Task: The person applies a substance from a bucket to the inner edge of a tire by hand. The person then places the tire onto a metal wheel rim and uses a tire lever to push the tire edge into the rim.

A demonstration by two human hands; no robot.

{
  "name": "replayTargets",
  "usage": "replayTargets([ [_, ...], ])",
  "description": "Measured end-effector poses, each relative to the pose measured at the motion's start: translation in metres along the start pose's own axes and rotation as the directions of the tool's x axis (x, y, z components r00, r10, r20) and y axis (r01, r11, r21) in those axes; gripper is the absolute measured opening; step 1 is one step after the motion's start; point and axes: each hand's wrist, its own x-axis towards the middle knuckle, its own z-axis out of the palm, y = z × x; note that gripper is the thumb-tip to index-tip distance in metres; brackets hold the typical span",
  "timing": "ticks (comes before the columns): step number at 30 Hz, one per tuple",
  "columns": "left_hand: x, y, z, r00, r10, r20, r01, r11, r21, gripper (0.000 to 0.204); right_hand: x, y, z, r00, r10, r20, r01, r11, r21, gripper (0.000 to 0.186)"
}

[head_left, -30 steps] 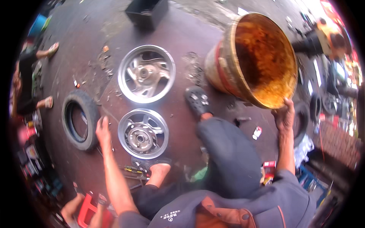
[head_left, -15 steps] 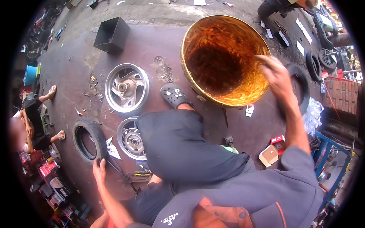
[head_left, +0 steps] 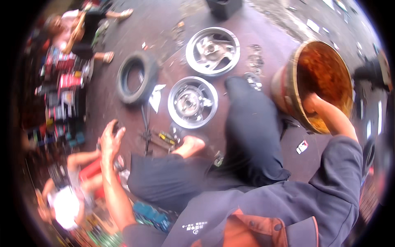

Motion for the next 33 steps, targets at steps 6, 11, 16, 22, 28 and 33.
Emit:
replayTargets([
  [6, -0.067, -0.113, 0.034, 0.932, -0.362, 0.006, 0.340, 0.869, -0.359, 0.052, -0.038, 0.009, -0.008, 0.923, 0.278, -0.266, -0.141, 0.888, 0.438, 0.029],
  [11, -0.089, -0.169, 0.091, 0.831, -0.555, 0.038, 0.449, 0.628, -0.636, 0.045, -0.089, 0.089, -0.003, 0.608, 0.532, -0.589, 0.071, 0.702, 0.708, 0.030],
  [16, -0.070, -0.154, 0.192, 0.801, -0.550, 0.235, 0.408, 0.214, -0.888, 0.030, -0.223, 0.096, -0.070, 0.173, 0.720, -0.672, 0.285, 0.616, 0.734, 0.042],
  [22, 0.000, -0.098, 0.316, 0.889, -0.305, 0.341, 0.409, 0.193, -0.892, 0.049, -0.301, -0.029, -0.280, -0.151, 0.639, -0.754, 0.356, 0.747, 0.562, 0.052],
  [28, 0.044, -0.093, 0.357, 0.883, -0.393, 0.257, 0.469, 0.720, -0.511, 0.055, -0.175, -0.129, -0.410, 0.228, 0.442, -0.868, 0.637, 0.606, 0.476, 0.056],
  [33, 0.041, -0.090, 0.361, 0.897, -0.322, 0.304, 0.435, 0.514, -0.739, 0.041, 0.011, -0.160, -0.422, 0.053, 0.966, -0.252, 0.641, 0.160, 0.751, 0.085],
])
